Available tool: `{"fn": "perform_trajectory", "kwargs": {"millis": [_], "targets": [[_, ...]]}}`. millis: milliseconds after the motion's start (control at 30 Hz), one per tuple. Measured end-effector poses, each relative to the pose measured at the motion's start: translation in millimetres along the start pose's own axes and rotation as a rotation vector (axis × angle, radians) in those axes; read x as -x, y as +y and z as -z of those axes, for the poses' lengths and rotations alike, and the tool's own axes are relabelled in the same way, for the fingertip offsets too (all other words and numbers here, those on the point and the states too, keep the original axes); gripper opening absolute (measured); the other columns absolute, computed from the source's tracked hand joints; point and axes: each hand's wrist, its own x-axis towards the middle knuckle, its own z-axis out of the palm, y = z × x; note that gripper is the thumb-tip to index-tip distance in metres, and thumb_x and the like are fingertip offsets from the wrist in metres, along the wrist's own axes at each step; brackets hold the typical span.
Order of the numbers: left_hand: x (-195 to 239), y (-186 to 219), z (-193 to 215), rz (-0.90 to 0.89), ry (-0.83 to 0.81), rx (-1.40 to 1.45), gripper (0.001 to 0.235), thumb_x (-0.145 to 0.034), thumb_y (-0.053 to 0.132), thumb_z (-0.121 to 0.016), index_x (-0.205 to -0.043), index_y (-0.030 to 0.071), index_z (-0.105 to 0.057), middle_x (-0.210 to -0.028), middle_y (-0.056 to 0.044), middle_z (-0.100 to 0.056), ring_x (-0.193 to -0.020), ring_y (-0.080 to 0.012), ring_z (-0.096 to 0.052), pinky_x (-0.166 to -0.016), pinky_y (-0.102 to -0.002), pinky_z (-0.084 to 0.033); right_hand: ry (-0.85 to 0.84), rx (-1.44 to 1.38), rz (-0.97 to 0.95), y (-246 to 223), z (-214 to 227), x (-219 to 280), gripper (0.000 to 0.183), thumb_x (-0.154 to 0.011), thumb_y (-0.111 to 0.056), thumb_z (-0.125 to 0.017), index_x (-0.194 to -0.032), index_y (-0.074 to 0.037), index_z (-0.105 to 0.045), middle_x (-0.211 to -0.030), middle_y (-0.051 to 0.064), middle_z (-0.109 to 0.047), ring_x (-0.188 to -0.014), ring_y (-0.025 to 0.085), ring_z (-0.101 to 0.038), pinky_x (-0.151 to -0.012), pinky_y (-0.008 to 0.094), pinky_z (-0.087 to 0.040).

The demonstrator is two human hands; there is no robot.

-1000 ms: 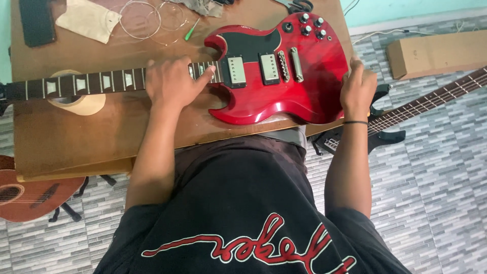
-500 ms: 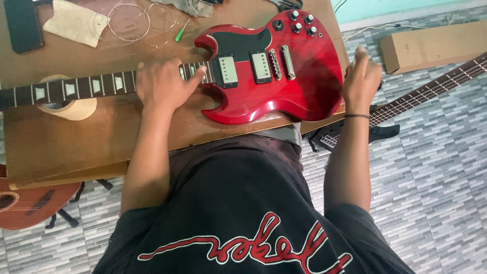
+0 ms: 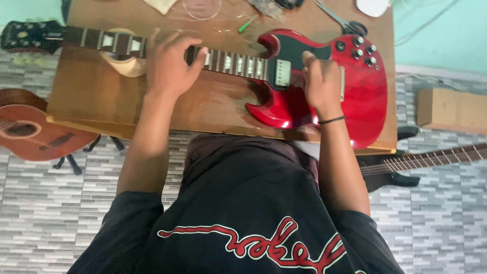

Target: The person wipes the body and neck of a red electric guitar with a cloth. They apply a liquid from a small bottle onto the cloth and continue wiping the guitar's surface, including the fretboard.

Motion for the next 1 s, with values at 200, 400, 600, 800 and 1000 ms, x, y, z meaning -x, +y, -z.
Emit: {"fn": "perform_trajectory", "kwargs": {"millis": [200,400,600,800,1000], "targets": [[34.9,-53.0,40.7,0.093,0.432,-0.188,0.013,-0.103,0.021,-0.076,-0.093,0.013,-0.072,-0.088,-0.004,-0.064,-0.09,-0.0288,-0.061,-0.087,-0.044,-0.039,-0.061,0.039,0.081,-18.6,-37.9,-14.7,0.059,-0.107,-0.044,-0.046,-0.06,-0.018,-0.021,-0.058,-0.002,-0.022,-0.061,0.015,-0.023,-0.059,0.038,-0.021],[63.0,-90.5,72.3,0.223,0.597,-0.218,0.012,-0.096,0.009,-0.074,-0.092,0.005,-0.064,-0.093,-0.011,-0.054,-0.084,-0.0321,-0.052,-0.079,-0.044,-0.043,-0.146,-0.028,0.208,-44.9,-62.2,-22.8,0.061,-0.108,-0.038,-0.05,-0.058,-0.018,-0.023,-0.056,-0.004,-0.024,-0.06,0.012,-0.024,-0.061,0.035,-0.025],[81.2,-115.2,62.9,0.4,0.592,-0.027,0.014,-0.104,0.02,-0.071,-0.104,0.009,-0.062,-0.084,-0.006,-0.058,-0.064,-0.0192,-0.057,-0.06,-0.034,-0.048,-0.222,0.053,0.345,-73.3,-97.4,-34.3,0.048,-0.104,-0.03,-0.045,-0.065,-0.016,-0.02,-0.064,0.0,-0.018,-0.065,0.016,-0.019,-0.06,0.039,-0.023],[88.9,-125.5,69.1,0.46,0.507,0.068,0.028,-0.106,0.032,-0.071,-0.126,0.014,-0.061,-0.099,-0.008,-0.067,-0.072,-0.0219,-0.068,-0.06,-0.035,-0.05,-0.28,-0.029,0.36,-107.5,-132.6,-44.0,0.054,-0.105,-0.032,-0.052,-0.063,-0.018,-0.021,-0.06,-0.003,-0.022,-0.061,0.015,-0.021,-0.059,0.037,-0.023],[95.0,-133.7,69.8,0.509,0.466,0.09,0.04,-0.107,0.05,-0.062,-0.134,0.021,-0.058,-0.106,-0.006,-0.07,-0.076,-0.0201,-0.071,-0.062,-0.032,-0.053,-0.398,0.029,0.499,-139.5,-174.9,-55.4,0.037,-0.099,-0.024,-0.038,-0.067,-0.016,-0.021,-0.064,0.0,-0.021,-0.065,0.016,-0.02,-0.058,0.039,-0.019]]}}
